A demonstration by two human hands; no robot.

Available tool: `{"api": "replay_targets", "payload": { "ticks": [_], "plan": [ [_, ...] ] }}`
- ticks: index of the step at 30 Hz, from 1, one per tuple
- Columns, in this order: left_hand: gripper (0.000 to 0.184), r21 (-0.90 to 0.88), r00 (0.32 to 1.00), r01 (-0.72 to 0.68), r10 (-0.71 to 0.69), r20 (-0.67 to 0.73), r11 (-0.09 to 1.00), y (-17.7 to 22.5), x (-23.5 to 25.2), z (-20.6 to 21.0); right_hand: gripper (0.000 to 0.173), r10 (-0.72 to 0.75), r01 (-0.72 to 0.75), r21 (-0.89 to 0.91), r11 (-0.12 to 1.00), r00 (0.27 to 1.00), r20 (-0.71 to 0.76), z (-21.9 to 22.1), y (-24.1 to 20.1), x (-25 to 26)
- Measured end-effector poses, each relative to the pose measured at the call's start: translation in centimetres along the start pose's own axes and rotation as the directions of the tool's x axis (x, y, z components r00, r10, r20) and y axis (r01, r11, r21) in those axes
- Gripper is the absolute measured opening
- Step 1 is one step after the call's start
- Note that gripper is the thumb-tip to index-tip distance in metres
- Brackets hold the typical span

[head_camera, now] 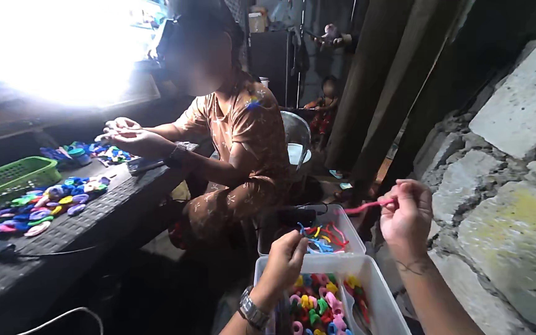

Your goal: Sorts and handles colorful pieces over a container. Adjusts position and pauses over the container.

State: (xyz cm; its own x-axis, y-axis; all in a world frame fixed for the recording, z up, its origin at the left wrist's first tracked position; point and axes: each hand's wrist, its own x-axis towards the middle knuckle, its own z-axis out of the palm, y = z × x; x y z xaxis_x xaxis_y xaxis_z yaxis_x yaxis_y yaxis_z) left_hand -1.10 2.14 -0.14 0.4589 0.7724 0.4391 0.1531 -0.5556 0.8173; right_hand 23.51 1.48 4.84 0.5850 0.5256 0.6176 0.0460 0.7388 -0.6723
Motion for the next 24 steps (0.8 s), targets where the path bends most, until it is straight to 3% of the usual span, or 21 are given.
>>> {"api": "replay_targets", "payload": {
  "ticks": [1,2,4,5,6,9,10,13,15,16,18,21,24],
  "plan": [
    [0.028,-0.028,0.999,0.026,-0.027,-0.042,0.999,0.3,0.2,0.1,0.015,-0.103,0.139,-0.262,0.955,0.984,0.146,-0.4,0.4,0.1],
    [0.027,-0.056,0.996,0.039,-0.043,-0.072,0.998,0.6,0.4,0.3,0.022,-0.075,0.216,-0.459,0.862,0.949,0.306,-0.2,0.8,-0.2],
    [0.025,-0.119,0.992,0.060,-0.073,-0.103,0.991,0.9,0.7,0.5,0.031,0.270,0.241,-0.678,0.694,0.786,0.556,0.9,1.3,-1.7],
    [0.024,-0.158,0.989,0.080,-0.098,-0.112,0.984,0.8,0.8,0.5,0.032,0.428,0.223,-0.722,0.655,0.677,0.598,1.7,1.4,-2.7],
    [0.023,-0.204,0.984,0.103,-0.130,-0.122,0.974,0.5,0.8,0.5,0.032,0.497,0.184,-0.723,0.666,0.613,0.614,2.4,1.4,-3.8],
    [0.028,-0.348,0.967,0.170,-0.225,-0.123,0.922,-0.2,1.0,0.4,0.033,0.557,-0.064,-0.594,0.802,0.439,0.705,3.7,0.2,-6.5],
    [0.030,-0.403,0.965,0.193,-0.247,-0.087,0.895,-0.1,0.8,0.4,0.038,0.535,-0.088,-0.553,0.828,0.419,0.734,4.0,0.0,-7.6],
    [0.029,-0.500,0.958,0.255,-0.287,0.013,0.828,0.3,0.8,0.6,0.031,0.330,0.188,-0.510,0.839,0.569,0.753,4.3,1.0,-9.8],
    [0.025,-0.516,0.966,0.240,-0.257,0.040,0.822,0.1,0.7,0.9,0.022,0.282,0.232,-0.515,0.825,0.620,0.732,3.9,1.7,-9.8],
    [0.026,-0.516,0.972,0.219,-0.231,0.044,0.828,0.0,0.6,0.9,0.021,0.310,0.163,-0.522,0.837,0.645,0.699,3.7,1.9,-9.6],
    [0.027,-0.493,0.982,0.179,-0.189,0.030,0.852,-0.2,0.7,0.7,0.022,0.457,-0.140,-0.500,0.854,0.661,0.595,3.6,1.4,-9.1],
    [0.013,-0.478,0.987,0.159,-0.156,0.046,0.864,-0.5,0.7,0.3,0.016,0.655,-0.530,-0.384,0.756,0.600,0.460,3.7,0.2,-8.5],
    [0.009,-0.488,0.987,0.161,-0.154,0.053,0.858,-0.3,0.8,0.1,0.014,0.630,-0.571,-0.274,0.774,0.650,0.425,3.6,0.1,-8.2]
  ]
}}
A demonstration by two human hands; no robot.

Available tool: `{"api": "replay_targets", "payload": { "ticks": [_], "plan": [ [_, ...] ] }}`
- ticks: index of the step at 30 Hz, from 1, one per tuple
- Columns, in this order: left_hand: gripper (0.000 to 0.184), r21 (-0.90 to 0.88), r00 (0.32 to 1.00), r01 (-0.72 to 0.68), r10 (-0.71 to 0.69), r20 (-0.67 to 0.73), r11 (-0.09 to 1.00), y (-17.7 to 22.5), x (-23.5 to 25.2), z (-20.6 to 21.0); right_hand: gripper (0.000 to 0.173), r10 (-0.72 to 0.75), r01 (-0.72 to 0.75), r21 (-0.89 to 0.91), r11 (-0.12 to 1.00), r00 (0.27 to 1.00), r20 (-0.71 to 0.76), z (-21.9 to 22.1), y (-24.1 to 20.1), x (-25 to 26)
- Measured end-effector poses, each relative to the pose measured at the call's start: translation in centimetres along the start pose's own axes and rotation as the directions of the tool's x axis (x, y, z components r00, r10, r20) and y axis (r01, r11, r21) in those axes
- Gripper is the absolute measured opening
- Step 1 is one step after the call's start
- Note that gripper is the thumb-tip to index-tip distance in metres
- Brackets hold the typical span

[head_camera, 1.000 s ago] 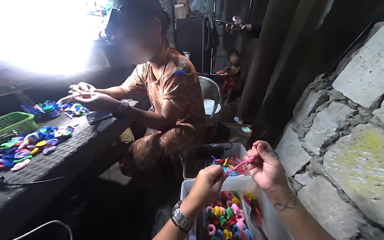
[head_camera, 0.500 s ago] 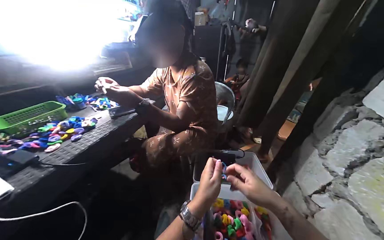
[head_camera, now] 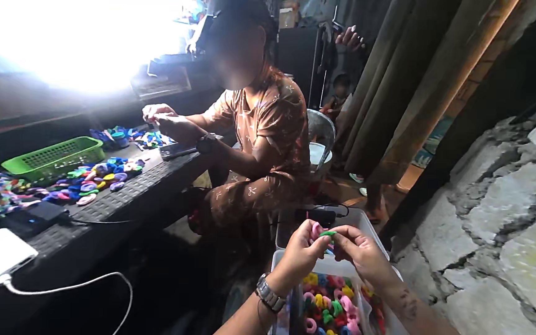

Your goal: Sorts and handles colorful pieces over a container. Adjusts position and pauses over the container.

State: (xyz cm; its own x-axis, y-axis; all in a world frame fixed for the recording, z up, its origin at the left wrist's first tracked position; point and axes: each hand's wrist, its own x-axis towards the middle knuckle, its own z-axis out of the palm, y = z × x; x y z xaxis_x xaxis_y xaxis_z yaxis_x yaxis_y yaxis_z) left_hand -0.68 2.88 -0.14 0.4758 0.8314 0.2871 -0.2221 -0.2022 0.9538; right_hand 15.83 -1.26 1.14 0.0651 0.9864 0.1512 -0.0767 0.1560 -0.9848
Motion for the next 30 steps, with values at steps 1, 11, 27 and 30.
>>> {"api": "replay_targets", "payload": {
  "ticks": [1,11,27,30],
  "plan": [
    [0.008,0.002,1.000,0.012,-0.012,-0.010,1.000,0.1,-0.1,0.0,0.013,-0.064,0.064,0.019,0.998,0.998,-0.017,-0.2,0.2,0.0],
    [0.012,0.557,0.960,-0.180,0.267,-0.080,0.811,0.0,-0.4,0.0,0.028,-0.201,0.251,-0.214,0.944,0.952,0.229,-0.6,0.6,-0.6],
    [0.022,0.333,0.865,-0.232,0.350,-0.359,0.914,-0.1,0.0,-0.8,0.015,-0.366,0.578,-0.503,0.642,0.808,0.461,-2.6,1.6,0.5],
    [0.024,0.396,0.867,-0.268,0.399,-0.298,0.878,-0.2,-0.5,-0.7,0.011,-0.435,0.491,-0.797,0.351,0.839,0.325,-2.4,1.8,0.4]
  ]
}}
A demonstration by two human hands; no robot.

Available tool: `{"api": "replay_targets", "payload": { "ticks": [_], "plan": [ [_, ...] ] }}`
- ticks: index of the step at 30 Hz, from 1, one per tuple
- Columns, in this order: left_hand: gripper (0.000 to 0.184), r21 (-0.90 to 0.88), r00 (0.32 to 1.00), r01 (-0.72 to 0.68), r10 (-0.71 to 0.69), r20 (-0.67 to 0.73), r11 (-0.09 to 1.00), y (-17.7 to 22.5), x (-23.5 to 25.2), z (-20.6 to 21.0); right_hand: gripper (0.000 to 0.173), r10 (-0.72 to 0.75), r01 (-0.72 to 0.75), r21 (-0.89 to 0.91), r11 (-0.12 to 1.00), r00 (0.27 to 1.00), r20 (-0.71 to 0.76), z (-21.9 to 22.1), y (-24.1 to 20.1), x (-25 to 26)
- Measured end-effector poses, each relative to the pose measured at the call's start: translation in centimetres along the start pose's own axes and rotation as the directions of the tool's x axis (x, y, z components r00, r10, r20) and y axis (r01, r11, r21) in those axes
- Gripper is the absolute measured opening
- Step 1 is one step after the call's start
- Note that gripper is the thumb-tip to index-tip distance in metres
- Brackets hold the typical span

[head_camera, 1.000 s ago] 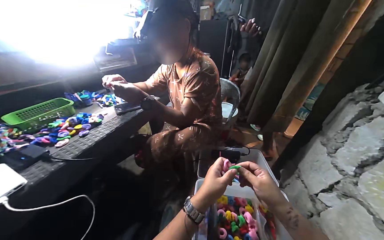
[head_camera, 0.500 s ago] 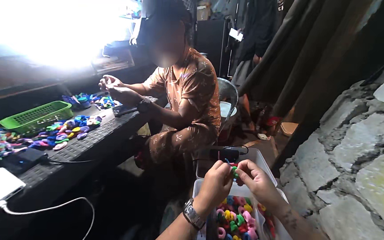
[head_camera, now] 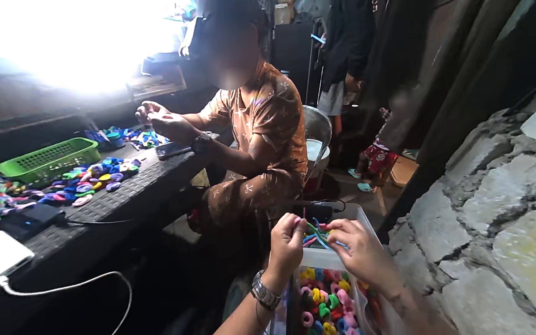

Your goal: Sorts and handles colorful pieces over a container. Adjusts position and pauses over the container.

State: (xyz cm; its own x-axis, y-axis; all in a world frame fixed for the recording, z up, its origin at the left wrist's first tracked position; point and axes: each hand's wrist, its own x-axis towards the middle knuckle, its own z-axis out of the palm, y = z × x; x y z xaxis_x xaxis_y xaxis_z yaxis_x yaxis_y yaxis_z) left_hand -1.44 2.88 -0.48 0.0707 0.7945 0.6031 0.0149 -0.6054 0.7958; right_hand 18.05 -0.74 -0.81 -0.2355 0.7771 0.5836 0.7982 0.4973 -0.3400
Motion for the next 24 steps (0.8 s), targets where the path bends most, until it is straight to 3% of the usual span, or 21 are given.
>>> {"api": "replay_targets", "payload": {
  "ticks": [4,8,10,11,14,16,19,21,24],
  "plan": [
    [0.033,-0.211,0.988,0.027,0.006,0.151,0.977,0.0,-0.1,0.2,0.006,0.176,-0.199,-0.151,0.968,0.972,-0.154,-0.8,0.3,0.1],
    [0.030,-0.587,0.913,0.254,0.009,0.407,0.769,-0.1,0.2,0.0,0.008,0.213,-0.216,-0.022,0.976,0.972,-0.096,-0.6,-0.1,-0.1],
    [0.030,-0.683,0.905,0.315,0.009,0.426,0.659,0.1,0.1,-0.1,0.012,0.196,-0.190,0.093,0.977,0.979,-0.062,-0.4,0.2,-0.1],
    [0.028,-0.684,0.921,0.301,-0.015,0.390,0.664,0.2,0.1,-0.1,0.015,0.175,-0.165,0.137,0.977,0.982,-0.065,-0.3,0.5,0.0],
    [0.020,-0.508,0.980,0.192,-0.136,0.145,0.840,0.2,0.1,-0.1,0.018,0.098,-0.068,0.243,0.968,0.988,-0.117,-0.3,1.4,0.0],
    [0.026,-0.170,0.988,0.155,-0.149,0.048,0.973,0.1,0.4,-0.3,0.019,0.065,-0.006,0.326,0.945,0.984,-0.168,-0.6,1.5,0.1],
    [0.026,0.222,0.986,0.145,-0.159,0.047,0.964,0.4,0.7,-0.5,0.019,0.018,0.090,0.528,0.845,0.981,-0.195,-1.8,1.5,0.4],
    [0.018,0.316,0.986,0.116,-0.147,0.076,0.942,0.6,0.6,-0.5,0.016,0.037,0.086,0.695,0.714,0.986,-0.160,-2.3,1.7,0.4],
    [0.015,0.393,0.994,0.023,-0.063,0.091,0.919,0.5,0.5,-0.5,0.005,0.086,-0.040,0.843,0.537,0.996,-0.008,-2.8,2.8,0.3]
  ]
}}
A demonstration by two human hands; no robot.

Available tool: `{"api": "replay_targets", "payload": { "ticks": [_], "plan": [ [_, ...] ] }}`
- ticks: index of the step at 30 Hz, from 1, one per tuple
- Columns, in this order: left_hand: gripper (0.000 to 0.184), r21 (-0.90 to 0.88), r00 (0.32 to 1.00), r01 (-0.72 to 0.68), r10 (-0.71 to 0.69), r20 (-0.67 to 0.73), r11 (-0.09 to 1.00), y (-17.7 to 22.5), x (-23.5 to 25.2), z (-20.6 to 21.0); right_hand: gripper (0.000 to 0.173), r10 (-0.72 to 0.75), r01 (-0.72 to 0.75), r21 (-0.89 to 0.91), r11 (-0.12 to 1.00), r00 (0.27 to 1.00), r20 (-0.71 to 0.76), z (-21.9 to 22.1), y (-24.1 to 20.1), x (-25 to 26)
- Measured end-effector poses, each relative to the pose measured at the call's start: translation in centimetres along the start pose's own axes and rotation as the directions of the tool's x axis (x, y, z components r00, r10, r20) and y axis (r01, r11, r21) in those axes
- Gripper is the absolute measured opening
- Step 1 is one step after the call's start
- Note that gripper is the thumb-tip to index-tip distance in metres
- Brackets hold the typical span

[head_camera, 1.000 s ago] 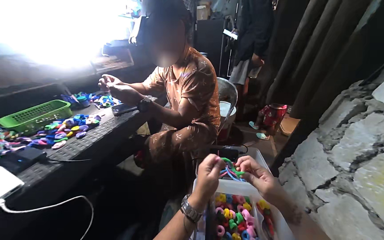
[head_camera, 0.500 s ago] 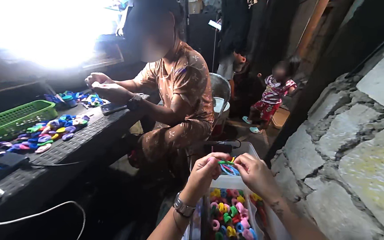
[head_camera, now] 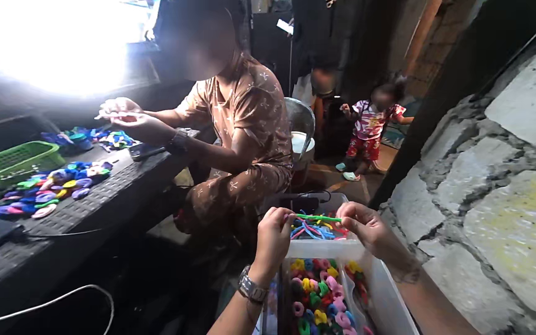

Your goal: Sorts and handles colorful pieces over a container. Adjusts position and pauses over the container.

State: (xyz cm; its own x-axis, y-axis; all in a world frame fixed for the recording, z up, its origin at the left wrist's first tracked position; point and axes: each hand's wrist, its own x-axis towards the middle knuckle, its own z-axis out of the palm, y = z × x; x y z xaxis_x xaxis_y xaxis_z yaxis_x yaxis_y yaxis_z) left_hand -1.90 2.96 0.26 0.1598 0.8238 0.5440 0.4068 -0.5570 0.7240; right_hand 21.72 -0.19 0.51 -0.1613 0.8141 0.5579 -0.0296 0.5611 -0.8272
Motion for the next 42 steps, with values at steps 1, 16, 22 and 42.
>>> {"api": "replay_targets", "payload": {
  "ticks": [1,16,22,42],
  "plan": [
    [0.015,0.018,1.000,-0.020,0.020,-0.011,1.000,-0.1,0.0,0.0,0.006,0.048,-0.048,-0.009,0.999,0.999,0.009,-0.6,0.0,0.0],
    [0.032,0.024,0.950,0.136,-0.138,0.281,0.990,0.1,0.4,0.0,0.029,0.436,-0.213,-0.841,0.497,0.899,0.031,-2.1,3.5,0.0],
    [0.032,-0.298,0.903,0.173,-0.030,0.429,0.939,0.9,0.2,0.7,0.026,0.117,-0.092,-0.520,0.849,0.993,0.015,2.6,0.0,0.6],
    [0.036,-0.219,0.899,-0.008,0.104,0.426,0.976,0.7,-0.5,1.3,0.025,0.625,-0.596,0.333,0.730,0.780,0.024,6.9,-2.5,0.0]
  ]
}}
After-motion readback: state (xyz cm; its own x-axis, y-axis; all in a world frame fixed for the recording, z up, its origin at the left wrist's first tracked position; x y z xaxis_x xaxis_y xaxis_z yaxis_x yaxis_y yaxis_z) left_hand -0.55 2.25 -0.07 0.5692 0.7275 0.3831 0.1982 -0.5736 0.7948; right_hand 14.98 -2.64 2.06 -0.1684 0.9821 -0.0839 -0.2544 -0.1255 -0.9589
